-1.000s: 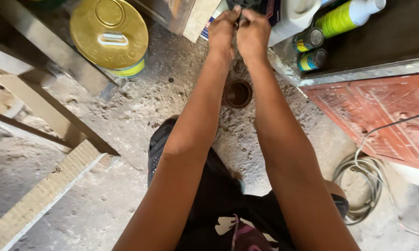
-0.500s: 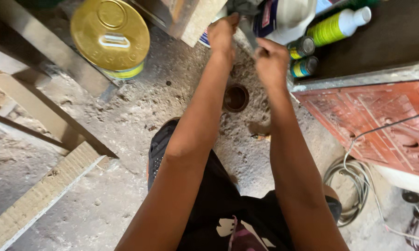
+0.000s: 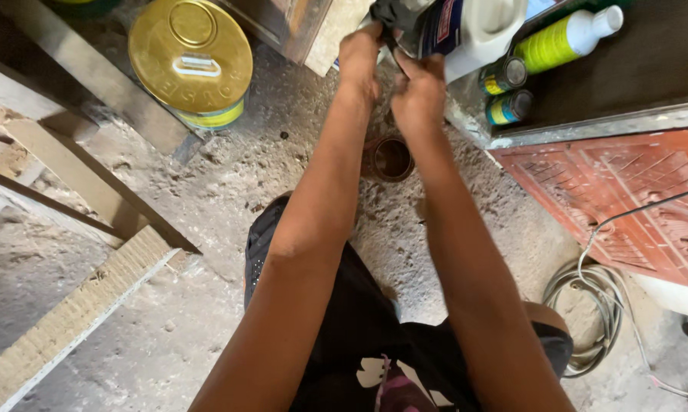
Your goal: The person sits on the floor and opens a plastic jug, pouring liquid into a small can. They carry the can and a brush to a plywood board on a stool and brush the stain across the board's surface, coating the bare wood. They then return the jug and cans to a shelf and handle other paint cans nearby.
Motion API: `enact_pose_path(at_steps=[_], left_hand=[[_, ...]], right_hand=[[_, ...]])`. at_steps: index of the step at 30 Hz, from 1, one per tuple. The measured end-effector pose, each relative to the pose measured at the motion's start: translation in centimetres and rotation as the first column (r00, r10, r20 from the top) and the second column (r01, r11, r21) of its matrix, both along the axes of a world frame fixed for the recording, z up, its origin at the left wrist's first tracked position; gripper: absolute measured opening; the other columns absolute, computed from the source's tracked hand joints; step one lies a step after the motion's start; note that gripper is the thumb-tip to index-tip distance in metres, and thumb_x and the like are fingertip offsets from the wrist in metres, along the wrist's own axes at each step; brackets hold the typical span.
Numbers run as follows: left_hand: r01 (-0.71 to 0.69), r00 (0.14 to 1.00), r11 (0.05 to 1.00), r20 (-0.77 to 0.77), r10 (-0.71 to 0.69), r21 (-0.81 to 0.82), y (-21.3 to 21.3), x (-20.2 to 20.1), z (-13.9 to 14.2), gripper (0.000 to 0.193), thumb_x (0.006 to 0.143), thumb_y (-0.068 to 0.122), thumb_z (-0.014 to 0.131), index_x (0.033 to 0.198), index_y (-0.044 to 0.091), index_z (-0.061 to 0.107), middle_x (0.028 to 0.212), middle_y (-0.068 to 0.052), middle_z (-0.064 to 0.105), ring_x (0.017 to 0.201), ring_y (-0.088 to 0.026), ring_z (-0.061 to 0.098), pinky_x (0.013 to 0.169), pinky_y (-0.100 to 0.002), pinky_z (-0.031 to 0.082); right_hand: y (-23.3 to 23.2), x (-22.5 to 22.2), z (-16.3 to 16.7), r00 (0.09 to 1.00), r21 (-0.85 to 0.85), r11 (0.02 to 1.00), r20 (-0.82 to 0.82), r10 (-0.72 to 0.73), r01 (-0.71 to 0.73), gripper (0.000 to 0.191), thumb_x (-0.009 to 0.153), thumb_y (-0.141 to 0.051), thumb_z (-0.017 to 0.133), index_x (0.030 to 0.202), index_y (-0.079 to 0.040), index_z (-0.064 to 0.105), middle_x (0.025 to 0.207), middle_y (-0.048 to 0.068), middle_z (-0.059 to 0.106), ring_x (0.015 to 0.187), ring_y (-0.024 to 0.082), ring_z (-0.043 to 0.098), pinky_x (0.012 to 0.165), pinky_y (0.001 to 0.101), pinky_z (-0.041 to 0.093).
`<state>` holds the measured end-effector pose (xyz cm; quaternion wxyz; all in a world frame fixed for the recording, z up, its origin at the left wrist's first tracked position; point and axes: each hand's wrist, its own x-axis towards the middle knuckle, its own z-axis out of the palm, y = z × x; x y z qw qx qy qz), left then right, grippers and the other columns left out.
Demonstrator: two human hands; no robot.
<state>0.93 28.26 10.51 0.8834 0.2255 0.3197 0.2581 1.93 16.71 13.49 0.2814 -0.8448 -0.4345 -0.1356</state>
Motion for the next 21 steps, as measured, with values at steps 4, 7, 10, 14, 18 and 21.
enact_pose_path(at_steps=[4,7,10,14,18,21], left_hand=[[-0.215,0.936,0.894,-0.179,0.303,0.392,-1.1,-0.3,0.6,0.027,0.088,0.021,0.062,0.104,0.001,0.072,0.092,-0.015,0.076,0.088,-0.028,0.068,0.083,-0.047,0.054],[-0.015,0.697,0.258,-0.175,0.695,0.966,-5.6,0.0,1.8,0.038,0.081,0.024,0.072,0.109,-0.001,0.071,0.107,-0.020,0.071,0.104,-0.036,0.062,0.091,-0.051,0.051],[0.189,0.934,-0.033,-0.169,0.314,0.981,-12.0,-1.5,1.5,0.038,0.077,0.030,0.080,0.105,0.005,0.075,0.109,-0.019,0.069,0.112,-0.039,0.059,0.098,-0.058,0.043],[0.016,0.998,-0.482,0.014,0.059,0.876,-18.4,-3.0,0.3,0.019,0.085,0.016,0.076,0.102,0.008,0.075,0.116,-0.014,0.066,0.122,-0.034,0.053,0.106,-0.065,0.032],[0.141,0.968,-0.412,-0.213,-0.132,0.900,-19.6,-3.0,-1.4,0.003,0.087,0.010,0.076,0.087,0.007,0.075,0.106,-0.011,0.068,0.116,-0.031,0.057,0.104,-0.059,0.037],[0.218,0.949,-0.422,-0.291,-0.118,0.880,-19.0,-3.1,-2.5,0.005,0.080,0.001,0.071,0.081,0.005,0.073,0.093,-0.015,0.069,0.100,-0.034,0.063,0.093,-0.057,0.044]], right_hand=[[-6.1,2.5,0.2,0.983,-0.166,0.978,0.110,0.144,-0.124,0.048,0.078,0.013,0.065,0.120,-0.008,0.076,0.106,0.017,0.067,0.103,0.035,0.064,0.090,0.0449,0.054],[-12.6,5.3,1.8,0.971,-0.155,0.972,0.133,0.196,-0.175,0.044,0.081,0.012,0.064,0.119,-0.006,0.076,0.102,0.017,0.067,0.097,0.036,0.064,0.085,0.0449,0.052],[-19.7,6.6,3.3,0.909,-0.319,0.944,0.364,0.202,-0.082,0.021,0.083,0.005,0.067,0.099,-0.008,0.071,0.093,0.013,0.062,0.093,0.034,0.060,0.083,0.0481,0.045],[-24.7,5.4,3.9,0.969,-0.224,0.962,0.153,0.196,-0.159,0.020,0.082,0.008,0.064,0.096,-0.004,0.071,0.099,0.014,0.063,0.096,0.036,0.061,0.084,0.0467,0.044],[-25.1,2.9,3.4,0.946,-0.160,0.965,0.215,0.241,-0.210,0.019,0.078,0.004,0.069,0.094,-0.006,0.069,0.094,0.009,0.061,0.099,0.035,0.061,0.091,0.0483,0.043],[-25.5,2.3,2.2,0.928,-0.162,0.970,0.299,0.224,-0.182,0.029,0.076,0.005,0.068,0.102,-0.005,0.068,0.105,0.013,0.063,0.105,0.038,0.061,0.092,0.0497,0.043]])
